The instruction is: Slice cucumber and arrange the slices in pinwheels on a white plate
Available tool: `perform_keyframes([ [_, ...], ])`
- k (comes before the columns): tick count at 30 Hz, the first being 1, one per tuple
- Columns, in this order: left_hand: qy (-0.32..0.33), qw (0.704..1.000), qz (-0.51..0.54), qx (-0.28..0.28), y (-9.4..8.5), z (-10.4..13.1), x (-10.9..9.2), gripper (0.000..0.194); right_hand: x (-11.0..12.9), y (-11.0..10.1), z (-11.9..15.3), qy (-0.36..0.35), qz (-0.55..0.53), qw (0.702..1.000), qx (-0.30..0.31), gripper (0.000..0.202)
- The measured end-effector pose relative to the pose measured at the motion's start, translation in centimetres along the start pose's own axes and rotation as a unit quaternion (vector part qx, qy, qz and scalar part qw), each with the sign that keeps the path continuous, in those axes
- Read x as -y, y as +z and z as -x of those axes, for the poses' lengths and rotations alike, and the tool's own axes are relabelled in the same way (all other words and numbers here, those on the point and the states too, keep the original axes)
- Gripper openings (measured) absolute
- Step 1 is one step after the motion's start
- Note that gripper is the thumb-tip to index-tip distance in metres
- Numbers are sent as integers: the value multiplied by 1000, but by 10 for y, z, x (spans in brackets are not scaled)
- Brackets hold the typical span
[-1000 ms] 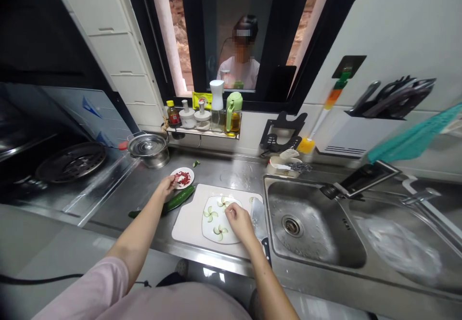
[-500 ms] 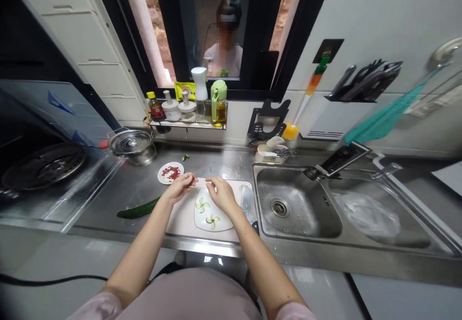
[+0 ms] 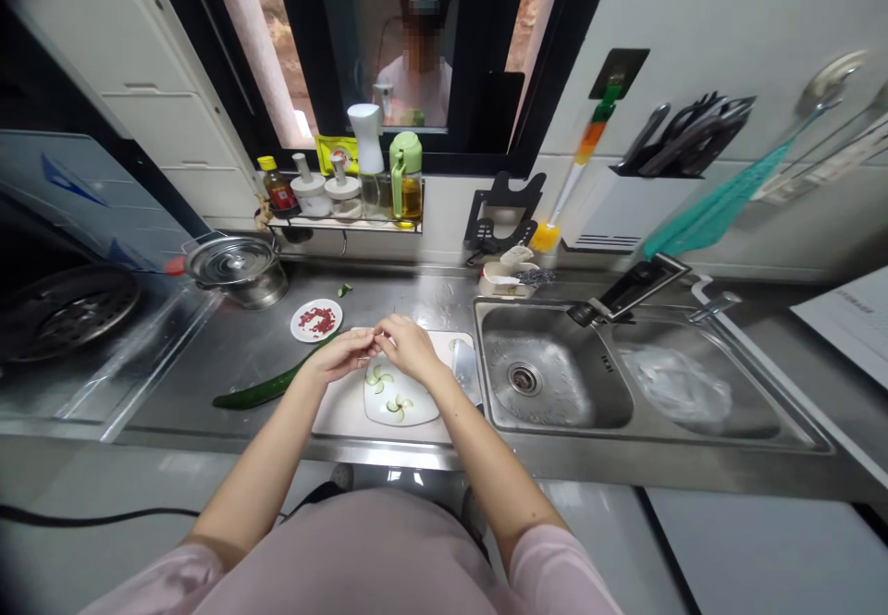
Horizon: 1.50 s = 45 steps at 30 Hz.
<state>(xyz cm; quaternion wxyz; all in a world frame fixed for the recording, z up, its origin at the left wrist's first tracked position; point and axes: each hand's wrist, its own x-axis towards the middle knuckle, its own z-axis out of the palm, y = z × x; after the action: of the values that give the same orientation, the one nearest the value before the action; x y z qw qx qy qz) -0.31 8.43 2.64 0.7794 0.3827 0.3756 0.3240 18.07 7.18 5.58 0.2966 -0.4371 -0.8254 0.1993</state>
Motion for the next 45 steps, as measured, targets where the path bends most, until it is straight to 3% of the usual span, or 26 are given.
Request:
perform_keyframes([
  [7, -1, 999, -19, -31, 3, -1, 11, 28, 2, 3, 0, 34, 17, 999, 15, 8],
  [10, 34, 995, -67, -64, -2, -2, 18, 28, -2, 11, 3, 63, 6, 998, 15, 9],
  [14, 131, 959, -190, -162, -15, -4, 35, 22, -13, 31, 12, 107, -19, 994, 18, 9],
  [16, 155, 939, -245, -184, -23, -5, 46, 18, -18, 44, 18, 134, -32, 990, 26, 9],
  [23, 141, 922, -320, -168, -35, -5, 76, 14, -27, 80, 35, 174, -40, 983, 41, 7],
  [32, 119, 931, -308, -153, -32, -5, 87, 17, -35, 92, 45, 187, -37, 980, 48, 8],
  [41, 118, 878, -448, -119, -37, -2, 88, 14, -47, 99, 48, 159, -5, 982, 98, 6],
  [45, 127, 862, -474, -129, -37, -2, 90, 12, -48, 102, 48, 176, 10, 977, 117, 8],
])
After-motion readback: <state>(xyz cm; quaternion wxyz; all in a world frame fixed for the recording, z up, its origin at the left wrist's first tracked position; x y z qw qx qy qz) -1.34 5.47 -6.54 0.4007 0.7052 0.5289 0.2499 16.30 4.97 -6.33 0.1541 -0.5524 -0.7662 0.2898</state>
